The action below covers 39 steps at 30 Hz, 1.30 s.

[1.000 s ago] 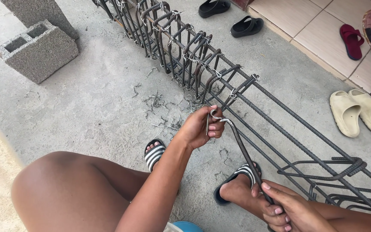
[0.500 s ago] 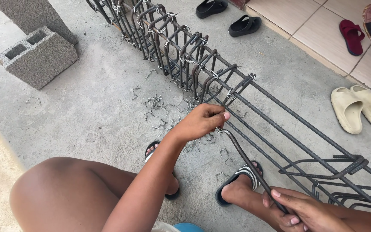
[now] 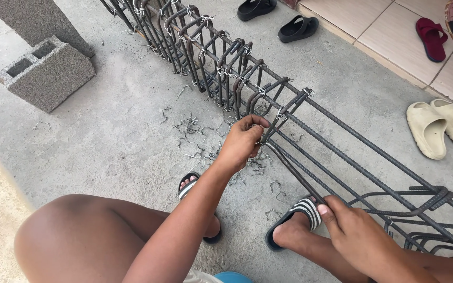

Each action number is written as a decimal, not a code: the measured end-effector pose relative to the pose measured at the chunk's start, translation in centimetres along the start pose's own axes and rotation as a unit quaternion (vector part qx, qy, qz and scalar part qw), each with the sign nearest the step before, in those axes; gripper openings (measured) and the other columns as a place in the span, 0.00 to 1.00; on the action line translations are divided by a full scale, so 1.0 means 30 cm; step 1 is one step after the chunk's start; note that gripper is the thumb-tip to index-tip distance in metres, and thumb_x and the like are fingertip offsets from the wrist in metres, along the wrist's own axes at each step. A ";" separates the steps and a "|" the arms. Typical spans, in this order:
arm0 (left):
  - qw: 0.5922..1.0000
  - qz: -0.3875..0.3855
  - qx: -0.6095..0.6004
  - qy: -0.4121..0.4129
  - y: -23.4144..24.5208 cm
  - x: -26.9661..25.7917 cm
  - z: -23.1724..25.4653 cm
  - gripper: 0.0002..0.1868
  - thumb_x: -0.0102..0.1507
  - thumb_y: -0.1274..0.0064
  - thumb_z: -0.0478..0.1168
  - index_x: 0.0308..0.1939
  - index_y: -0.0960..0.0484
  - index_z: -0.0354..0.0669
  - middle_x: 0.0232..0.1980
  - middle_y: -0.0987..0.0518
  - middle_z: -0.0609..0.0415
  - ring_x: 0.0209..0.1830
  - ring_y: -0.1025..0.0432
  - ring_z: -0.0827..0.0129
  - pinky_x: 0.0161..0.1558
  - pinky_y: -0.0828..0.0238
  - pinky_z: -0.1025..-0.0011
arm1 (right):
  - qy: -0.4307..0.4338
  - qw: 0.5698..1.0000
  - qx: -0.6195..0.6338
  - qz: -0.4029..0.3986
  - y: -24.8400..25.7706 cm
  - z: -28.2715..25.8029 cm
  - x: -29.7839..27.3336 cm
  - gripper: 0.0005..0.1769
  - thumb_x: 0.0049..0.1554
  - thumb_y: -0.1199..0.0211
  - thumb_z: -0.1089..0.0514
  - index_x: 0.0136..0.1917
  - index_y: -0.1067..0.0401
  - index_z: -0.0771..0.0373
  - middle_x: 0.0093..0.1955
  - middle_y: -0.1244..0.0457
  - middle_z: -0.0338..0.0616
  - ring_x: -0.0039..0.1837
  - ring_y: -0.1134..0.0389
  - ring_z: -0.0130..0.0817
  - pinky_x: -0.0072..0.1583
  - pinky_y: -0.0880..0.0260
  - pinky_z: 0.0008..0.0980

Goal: The person sits on a small stool and uses a T-shaped rebar tying tool to twist and secure wire ties around the intersections of a rebar cage. They repeatedly pick up wire ties from the floor, wrap them around the rebar, and twist them with the tool to fasten the structure.

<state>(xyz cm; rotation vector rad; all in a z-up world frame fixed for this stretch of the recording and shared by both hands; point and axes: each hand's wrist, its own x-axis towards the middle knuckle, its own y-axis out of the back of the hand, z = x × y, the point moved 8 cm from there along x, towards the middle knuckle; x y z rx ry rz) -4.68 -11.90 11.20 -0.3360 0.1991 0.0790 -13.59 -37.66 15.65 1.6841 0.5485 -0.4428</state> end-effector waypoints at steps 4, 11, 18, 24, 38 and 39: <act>0.987 0.003 -0.158 0.032 0.029 0.029 -0.109 0.08 0.68 0.62 0.31 0.48 0.28 0.35 0.24 0.40 0.61 0.14 0.50 0.82 0.14 0.61 0.80 | 0.046 0.971 -0.216 0.088 0.077 -0.032 0.011 0.15 0.65 0.60 0.40 0.59 0.41 0.44 0.41 0.25 0.39 0.43 0.21 0.44 0.48 0.21 0.48; 0.977 -0.022 -0.201 0.060 0.019 0.002 -0.131 0.08 0.73 0.65 0.35 0.48 0.30 0.36 0.29 0.37 0.59 0.14 0.50 0.82 0.12 0.59 0.81 | 0.122 0.890 -0.403 0.176 0.228 -0.080 -0.021 0.16 0.64 0.55 0.40 0.60 0.41 0.48 0.35 0.28 0.34 0.31 0.23 0.31 0.35 0.19 0.34; 0.971 -0.048 -0.173 0.160 -0.021 -0.038 -0.223 0.05 0.71 0.64 0.35 0.45 0.31 0.40 0.24 0.41 0.61 0.14 0.52 0.82 0.13 0.62 0.80 | 0.265 0.702 -0.598 0.282 0.303 -0.095 -0.026 0.29 0.61 0.48 0.50 0.74 0.45 0.55 0.35 0.32 0.27 0.26 0.28 0.18 0.26 0.33 0.18; 0.960 -0.071 -0.107 0.249 -0.013 -0.053 -0.297 0.06 0.70 0.56 0.37 0.41 0.28 0.38 0.23 0.40 0.61 0.13 0.53 0.84 0.11 0.64 0.82 | 0.270 0.743 -0.578 0.202 0.275 -0.117 -0.019 0.32 0.59 0.47 0.52 0.75 0.46 0.52 0.38 0.31 0.34 0.29 0.26 0.23 0.27 0.27 0.22; 0.938 -0.193 0.278 0.072 -0.064 -0.089 0.059 0.30 0.71 0.63 0.58 0.28 0.19 0.39 0.18 0.35 0.62 0.15 0.43 0.76 0.18 0.47 0.75 | 0.017 0.904 0.403 -0.141 -0.097 0.140 0.098 0.23 0.63 0.42 0.55 0.58 0.13 0.72 0.22 0.49 0.45 0.23 0.58 0.28 0.26 0.65 0.30; 0.924 -0.173 0.337 0.057 -0.068 -0.085 0.070 0.32 0.71 0.64 0.59 0.28 0.17 0.39 0.22 0.27 0.57 0.17 0.37 0.74 0.24 0.37 0.73 | 0.025 0.903 0.403 -0.150 -0.100 0.133 0.090 0.24 0.63 0.43 0.54 0.58 0.14 0.72 0.22 0.49 0.45 0.22 0.58 0.28 0.26 0.64 0.30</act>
